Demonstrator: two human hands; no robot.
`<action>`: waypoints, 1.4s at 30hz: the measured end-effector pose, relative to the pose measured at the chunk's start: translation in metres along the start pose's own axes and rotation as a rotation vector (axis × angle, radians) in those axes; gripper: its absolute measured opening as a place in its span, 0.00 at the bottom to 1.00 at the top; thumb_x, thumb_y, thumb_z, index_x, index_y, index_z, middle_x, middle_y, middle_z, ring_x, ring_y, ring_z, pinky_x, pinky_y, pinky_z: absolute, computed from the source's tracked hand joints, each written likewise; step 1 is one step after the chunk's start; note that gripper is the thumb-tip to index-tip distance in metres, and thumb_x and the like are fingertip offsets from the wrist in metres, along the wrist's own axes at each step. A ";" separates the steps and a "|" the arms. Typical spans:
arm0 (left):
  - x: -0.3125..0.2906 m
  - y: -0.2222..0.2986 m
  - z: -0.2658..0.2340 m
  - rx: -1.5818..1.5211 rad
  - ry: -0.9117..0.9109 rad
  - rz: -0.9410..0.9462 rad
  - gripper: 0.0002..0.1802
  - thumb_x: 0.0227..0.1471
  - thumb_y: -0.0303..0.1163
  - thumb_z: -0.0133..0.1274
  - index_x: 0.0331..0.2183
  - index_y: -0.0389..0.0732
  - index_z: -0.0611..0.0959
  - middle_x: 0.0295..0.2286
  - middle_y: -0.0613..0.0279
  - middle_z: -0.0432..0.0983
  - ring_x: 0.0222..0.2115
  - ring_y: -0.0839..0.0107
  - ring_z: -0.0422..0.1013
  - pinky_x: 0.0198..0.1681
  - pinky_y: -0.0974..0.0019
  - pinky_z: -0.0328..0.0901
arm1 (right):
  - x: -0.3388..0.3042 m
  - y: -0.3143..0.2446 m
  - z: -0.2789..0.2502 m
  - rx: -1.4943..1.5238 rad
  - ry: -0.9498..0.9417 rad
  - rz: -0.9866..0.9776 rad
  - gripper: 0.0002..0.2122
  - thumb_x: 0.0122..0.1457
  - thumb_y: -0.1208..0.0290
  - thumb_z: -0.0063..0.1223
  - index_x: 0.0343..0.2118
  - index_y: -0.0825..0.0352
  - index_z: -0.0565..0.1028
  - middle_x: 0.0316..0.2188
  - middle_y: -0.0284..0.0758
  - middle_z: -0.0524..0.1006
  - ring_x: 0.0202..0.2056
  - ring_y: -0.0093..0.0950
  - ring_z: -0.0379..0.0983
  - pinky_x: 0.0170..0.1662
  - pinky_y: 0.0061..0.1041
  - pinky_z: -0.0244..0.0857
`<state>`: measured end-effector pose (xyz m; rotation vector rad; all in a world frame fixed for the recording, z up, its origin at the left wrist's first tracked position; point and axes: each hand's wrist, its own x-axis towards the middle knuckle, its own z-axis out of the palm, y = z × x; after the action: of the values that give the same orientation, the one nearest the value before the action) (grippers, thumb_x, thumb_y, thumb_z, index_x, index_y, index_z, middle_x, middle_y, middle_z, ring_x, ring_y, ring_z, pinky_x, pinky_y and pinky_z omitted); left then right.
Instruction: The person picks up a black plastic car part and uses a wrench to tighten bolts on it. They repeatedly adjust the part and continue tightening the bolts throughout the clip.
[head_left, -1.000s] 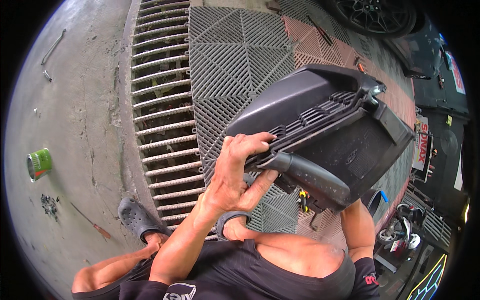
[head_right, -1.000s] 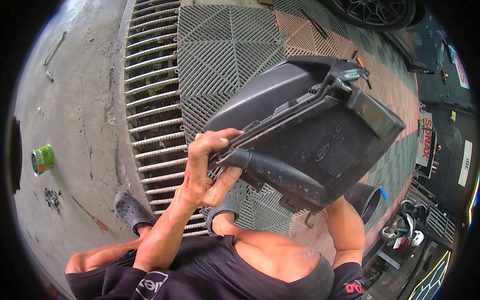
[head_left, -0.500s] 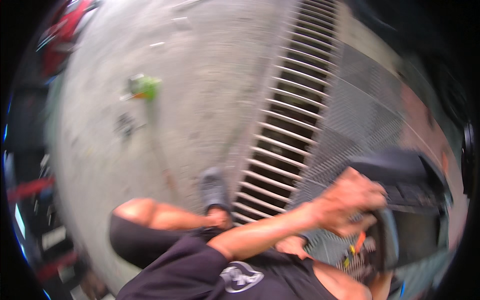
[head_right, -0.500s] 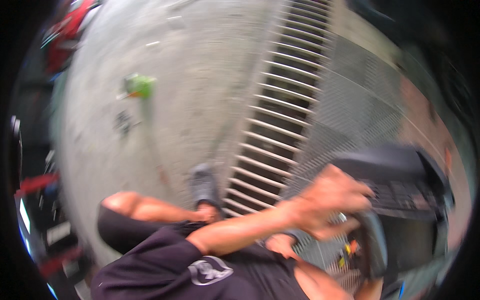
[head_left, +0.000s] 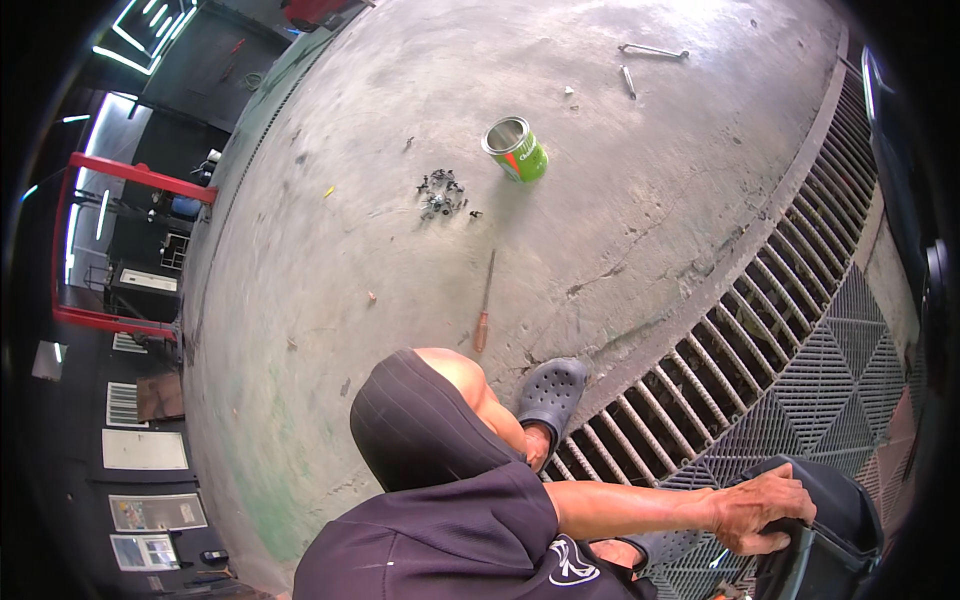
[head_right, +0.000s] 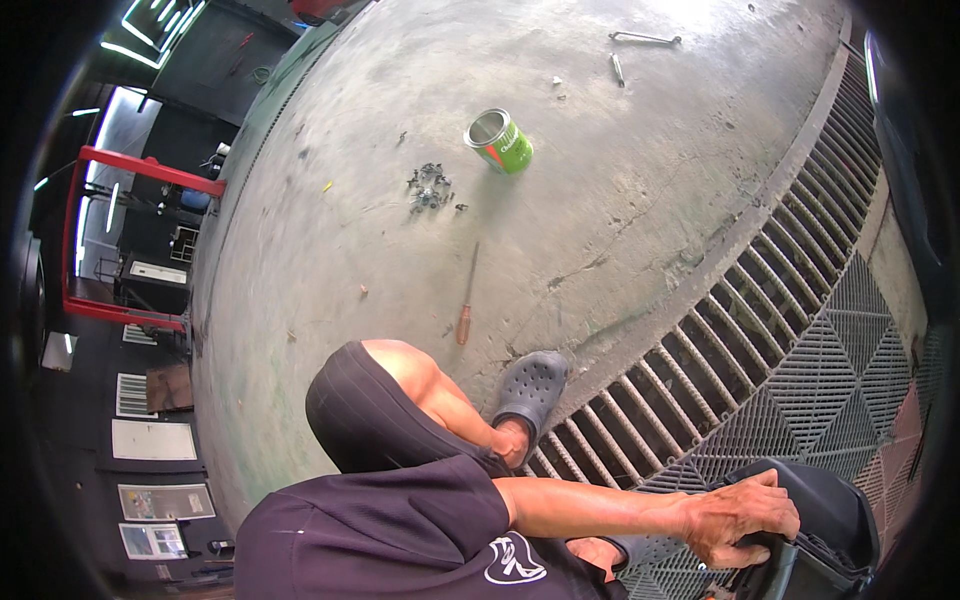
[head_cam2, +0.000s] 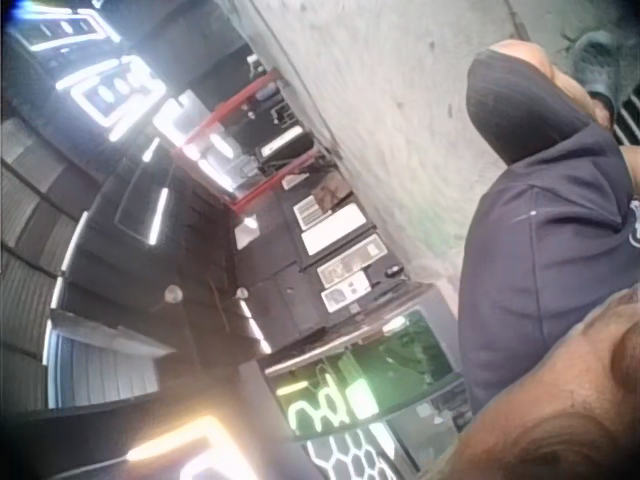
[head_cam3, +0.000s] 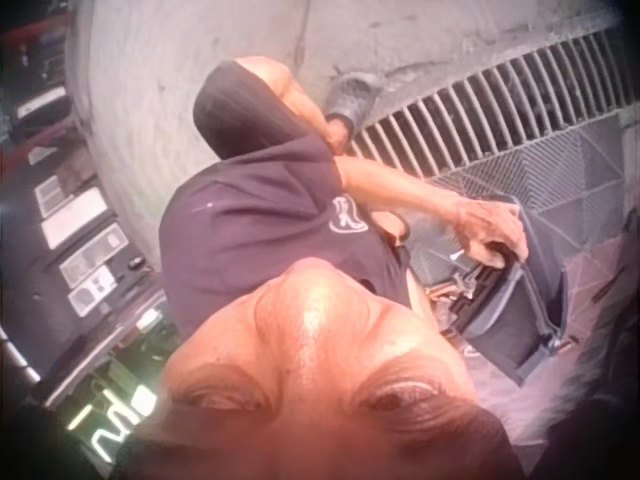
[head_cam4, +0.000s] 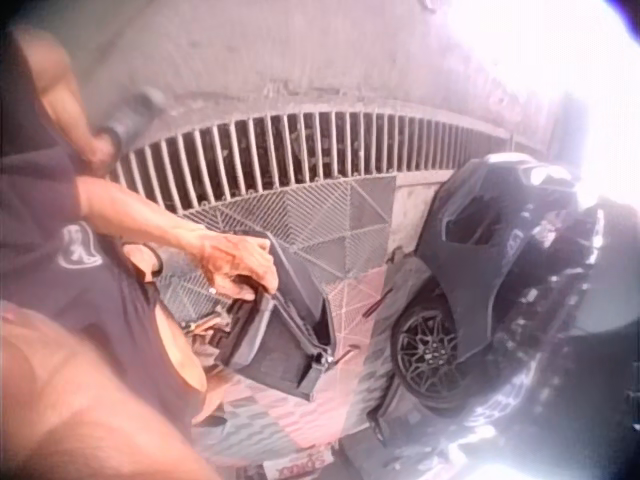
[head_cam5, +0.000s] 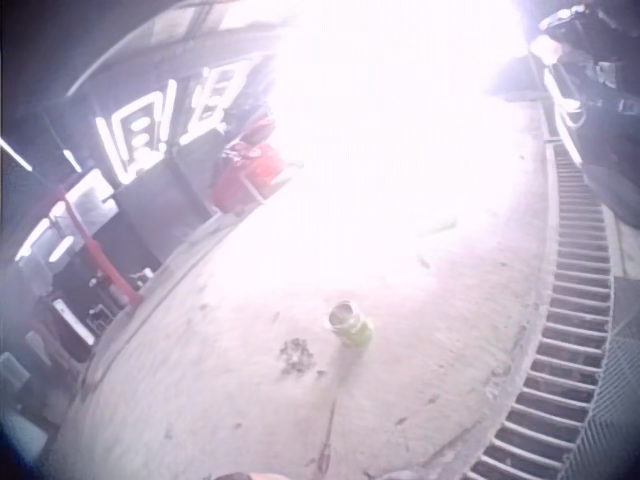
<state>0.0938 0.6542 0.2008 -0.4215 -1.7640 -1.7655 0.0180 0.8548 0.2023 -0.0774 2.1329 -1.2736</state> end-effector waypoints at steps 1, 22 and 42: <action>-0.001 0.000 -0.001 -0.007 0.010 -0.004 0.24 0.46 0.28 0.59 0.48 0.43 0.74 0.38 0.60 0.73 0.38 0.60 0.70 0.43 0.54 0.54 | 0.003 -0.002 0.002 -0.002 -0.004 -0.004 0.15 0.67 0.70 0.59 0.54 0.69 0.77 0.46 0.33 0.81 0.46 0.26 0.78 0.48 0.29 0.74; 0.000 0.009 -0.022 -0.033 -0.084 -0.218 0.26 0.50 0.24 0.60 0.52 0.41 0.75 0.48 0.56 0.77 0.48 0.61 0.73 0.53 0.55 0.58 | -0.015 -0.006 -0.005 0.125 0.061 0.032 0.15 0.67 0.70 0.58 0.54 0.69 0.77 0.45 0.33 0.82 0.45 0.26 0.78 0.47 0.29 0.74; -0.001 0.001 -0.018 -0.005 -0.097 -0.243 0.25 0.56 0.27 0.61 0.55 0.42 0.77 0.48 0.56 0.79 0.46 0.58 0.74 0.54 0.54 0.61 | -0.046 0.005 -0.026 0.264 0.127 0.075 0.14 0.68 0.71 0.58 0.53 0.68 0.78 0.45 0.33 0.82 0.44 0.26 0.78 0.46 0.29 0.74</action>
<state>0.0986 0.6374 0.1995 -0.3098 -1.9480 -1.9444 0.0418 0.8938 0.2293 0.1988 2.0306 -1.5380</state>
